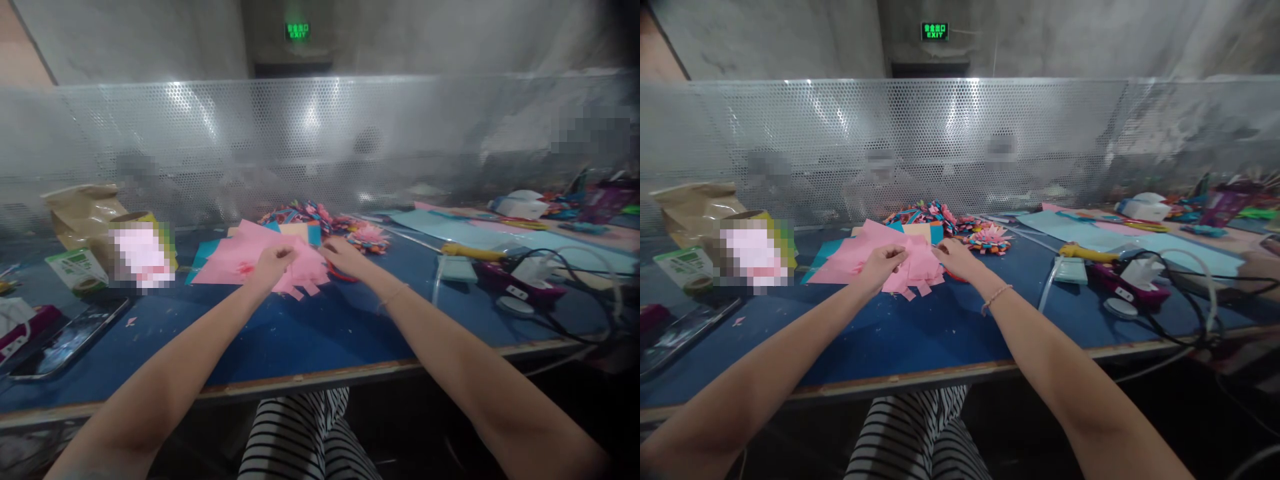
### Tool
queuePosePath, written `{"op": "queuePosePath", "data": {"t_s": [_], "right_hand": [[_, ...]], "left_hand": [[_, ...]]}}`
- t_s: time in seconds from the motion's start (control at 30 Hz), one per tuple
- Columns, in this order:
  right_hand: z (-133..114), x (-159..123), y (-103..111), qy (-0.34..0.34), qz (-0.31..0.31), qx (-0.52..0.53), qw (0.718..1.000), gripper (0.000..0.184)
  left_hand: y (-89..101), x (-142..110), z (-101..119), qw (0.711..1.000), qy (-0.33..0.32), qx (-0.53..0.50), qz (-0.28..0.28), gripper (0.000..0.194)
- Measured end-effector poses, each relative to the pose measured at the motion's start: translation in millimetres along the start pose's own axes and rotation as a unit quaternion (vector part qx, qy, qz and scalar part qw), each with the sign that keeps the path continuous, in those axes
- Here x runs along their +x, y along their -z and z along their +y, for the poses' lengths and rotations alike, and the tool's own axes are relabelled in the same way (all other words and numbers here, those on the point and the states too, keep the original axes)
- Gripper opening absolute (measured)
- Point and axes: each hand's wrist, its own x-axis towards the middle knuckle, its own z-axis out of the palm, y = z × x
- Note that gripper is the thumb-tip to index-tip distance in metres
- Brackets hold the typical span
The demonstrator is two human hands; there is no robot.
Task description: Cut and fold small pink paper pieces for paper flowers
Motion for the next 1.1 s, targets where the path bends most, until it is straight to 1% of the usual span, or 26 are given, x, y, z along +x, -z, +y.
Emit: {"op": "queuePosePath", "data": {"t_s": [0.03,0.1,0.13,0.2,0.33,0.47,0.57,0.67,0.77,0.87,1.0,1.1], "right_hand": [[-7,0,-2,-0.014,-0.038,0.050,0.998,0.022],[-23,-2,-5,-0.053,-0.088,0.169,0.980,0.021],[-30,-4,-7,-0.065,-0.096,0.201,0.973,0.018],[-41,-7,-8,-0.081,-0.092,0.224,0.967,0.012],[-51,-11,-7,-0.094,-0.083,0.227,0.966,0.010],[-48,-10,-5,-0.089,-0.068,0.220,0.969,0.016],[-46,-10,-5,-0.064,-0.062,0.174,0.981,0.019],[-47,-10,-7,-0.025,-0.047,0.113,0.992,0.020],[-50,-11,-8,-0.011,-0.041,0.093,0.995,0.019],[-52,-12,-8,-0.008,-0.048,0.101,0.994,0.020],[-51,-12,-6,-0.003,-0.061,0.124,0.990,0.019],[-49,-10,-7,-0.039,-0.058,0.208,0.976,0.019]], "left_hand": [[-0.8,-1,0,1.000,-0.002,0.001,0.001,0.018],[-1.9,-2,0,1.000,-0.007,0.004,0.003,0.019],[-2.3,-2,-1,1.000,-0.012,0.007,0.005,0.019],[-2.4,-3,-1,1.000,-0.023,0.018,0.007,0.020],[-3.4,-5,0,0.999,-0.024,0.026,-0.012,0.016],[-6.6,-7,7,0.997,0.048,-0.043,-0.033,0.020],[-8.3,-8,10,0.993,0.078,-0.072,-0.047,0.025],[-9.5,-9,10,0.993,0.085,-0.069,-0.049,0.029],[-10.7,-11,10,0.992,0.088,-0.071,-0.047,0.029],[-11.1,-11,12,0.991,0.095,-0.076,-0.053,0.026],[-9.9,-10,13,0.988,0.092,-0.094,-0.078,0.024],[-8.6,-10,13,0.990,0.079,-0.084,-0.079,0.021]]}}
